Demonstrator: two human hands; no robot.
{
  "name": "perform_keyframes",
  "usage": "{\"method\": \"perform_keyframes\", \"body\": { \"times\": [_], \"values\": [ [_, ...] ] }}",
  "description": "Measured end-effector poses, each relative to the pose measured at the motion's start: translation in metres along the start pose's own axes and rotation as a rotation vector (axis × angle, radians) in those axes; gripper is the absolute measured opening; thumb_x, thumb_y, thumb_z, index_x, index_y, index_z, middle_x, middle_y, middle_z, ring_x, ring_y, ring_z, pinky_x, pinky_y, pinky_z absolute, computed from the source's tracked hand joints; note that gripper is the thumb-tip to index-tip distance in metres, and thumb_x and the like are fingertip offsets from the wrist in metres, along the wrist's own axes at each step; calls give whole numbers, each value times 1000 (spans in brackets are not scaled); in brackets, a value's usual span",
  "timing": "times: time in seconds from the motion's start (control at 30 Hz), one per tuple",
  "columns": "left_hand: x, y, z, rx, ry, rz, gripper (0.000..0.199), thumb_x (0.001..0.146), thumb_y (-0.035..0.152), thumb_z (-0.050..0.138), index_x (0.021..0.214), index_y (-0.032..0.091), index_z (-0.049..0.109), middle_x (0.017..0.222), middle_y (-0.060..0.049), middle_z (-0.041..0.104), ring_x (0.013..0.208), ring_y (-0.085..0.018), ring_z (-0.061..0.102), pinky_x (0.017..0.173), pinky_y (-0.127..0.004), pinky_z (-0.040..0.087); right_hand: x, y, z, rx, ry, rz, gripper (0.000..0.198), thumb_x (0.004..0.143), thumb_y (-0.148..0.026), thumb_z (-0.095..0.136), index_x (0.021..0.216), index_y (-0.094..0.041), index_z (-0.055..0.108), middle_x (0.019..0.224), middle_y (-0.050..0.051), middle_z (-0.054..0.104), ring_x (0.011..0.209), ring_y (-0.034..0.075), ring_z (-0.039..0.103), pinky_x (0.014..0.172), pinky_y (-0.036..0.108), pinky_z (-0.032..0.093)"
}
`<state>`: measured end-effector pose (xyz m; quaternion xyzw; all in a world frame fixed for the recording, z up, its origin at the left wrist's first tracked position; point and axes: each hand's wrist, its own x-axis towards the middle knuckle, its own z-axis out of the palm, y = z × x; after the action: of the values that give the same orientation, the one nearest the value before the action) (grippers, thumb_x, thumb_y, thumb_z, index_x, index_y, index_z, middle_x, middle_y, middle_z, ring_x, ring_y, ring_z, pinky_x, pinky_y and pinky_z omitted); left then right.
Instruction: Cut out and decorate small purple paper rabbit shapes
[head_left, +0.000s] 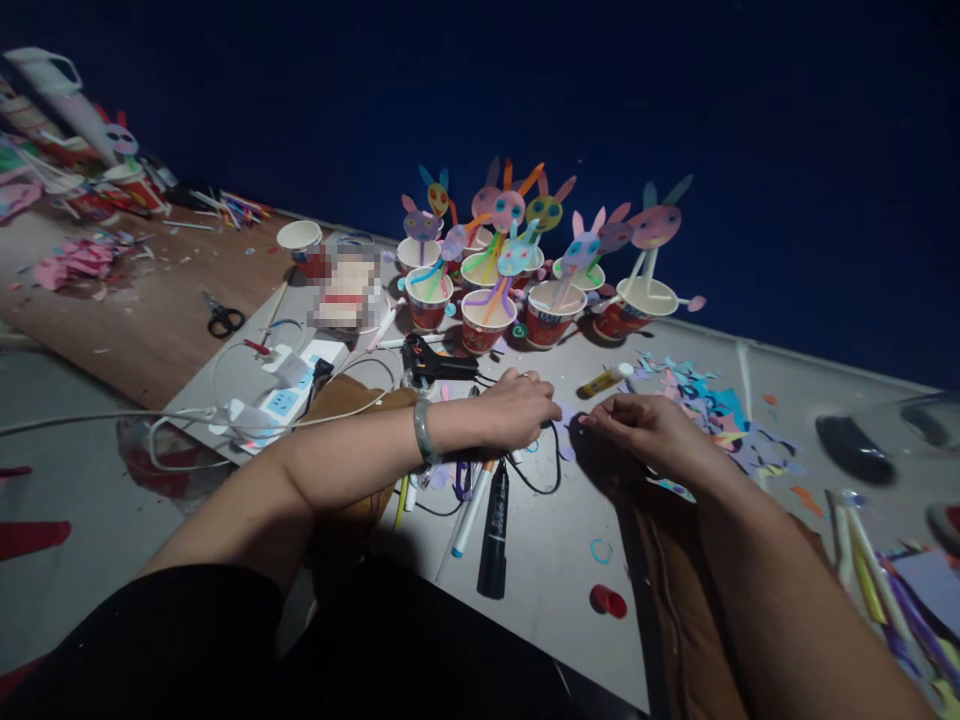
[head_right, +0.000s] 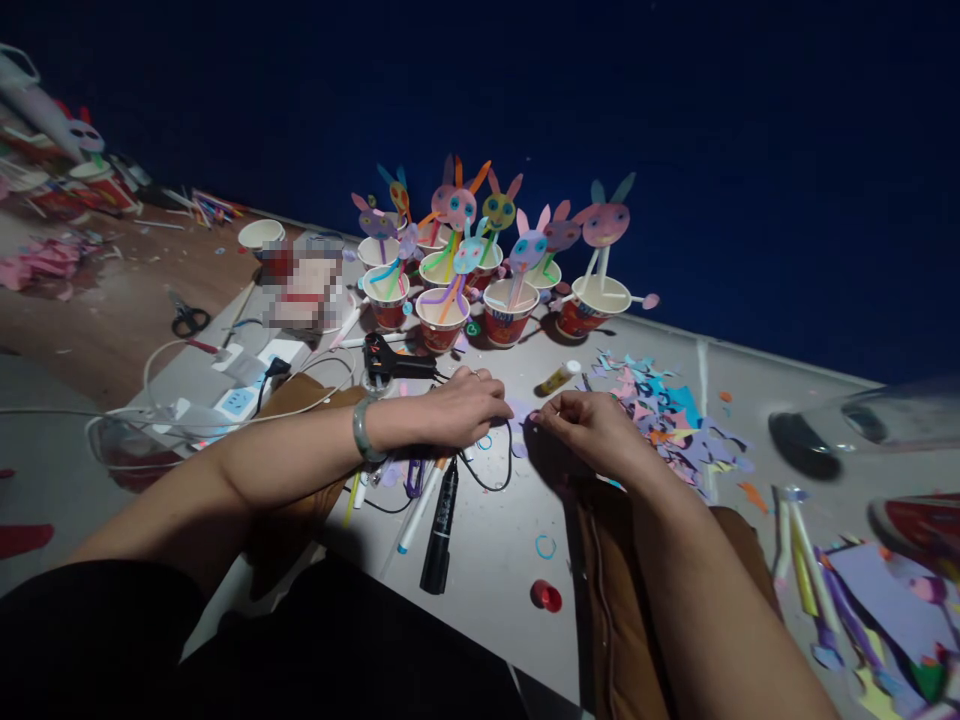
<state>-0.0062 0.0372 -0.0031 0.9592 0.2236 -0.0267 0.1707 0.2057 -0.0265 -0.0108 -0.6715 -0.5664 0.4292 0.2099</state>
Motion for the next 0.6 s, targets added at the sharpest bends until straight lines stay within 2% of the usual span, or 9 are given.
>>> {"method": "perform_keyframes", "body": {
  "times": [0.13,0.3,0.47,0.6],
  "values": [
    [-4,5,0,111,-48,90,34,86,14,44,110,20,68,114,-12,60,111,-28,49,84,-41,33,6,9,2,-89,35,-23,53,69,-69,67,68,-17,62,50,-1,53,41,9,40,40,24,24],
    [-7,5,-3,154,-104,118,31,84,11,48,106,20,67,112,-12,60,110,-28,48,82,-39,31,8,8,4,-127,47,-17,51,73,-68,63,69,-17,64,52,0,55,43,10,41,42,25,26],
    [-9,8,1,208,-32,125,35,83,7,45,113,15,61,121,-14,56,111,-27,47,81,-38,30,12,7,7,-83,56,12,49,72,-67,63,68,-17,63,50,-1,52,43,10,39,42,26,26],
    [-9,9,7,231,-25,130,37,84,7,43,118,16,57,125,-14,56,111,-26,46,79,-37,30,17,11,9,-41,37,17,51,68,-69,65,65,-18,60,53,-1,52,46,9,39,44,25,26]
  ]
}}
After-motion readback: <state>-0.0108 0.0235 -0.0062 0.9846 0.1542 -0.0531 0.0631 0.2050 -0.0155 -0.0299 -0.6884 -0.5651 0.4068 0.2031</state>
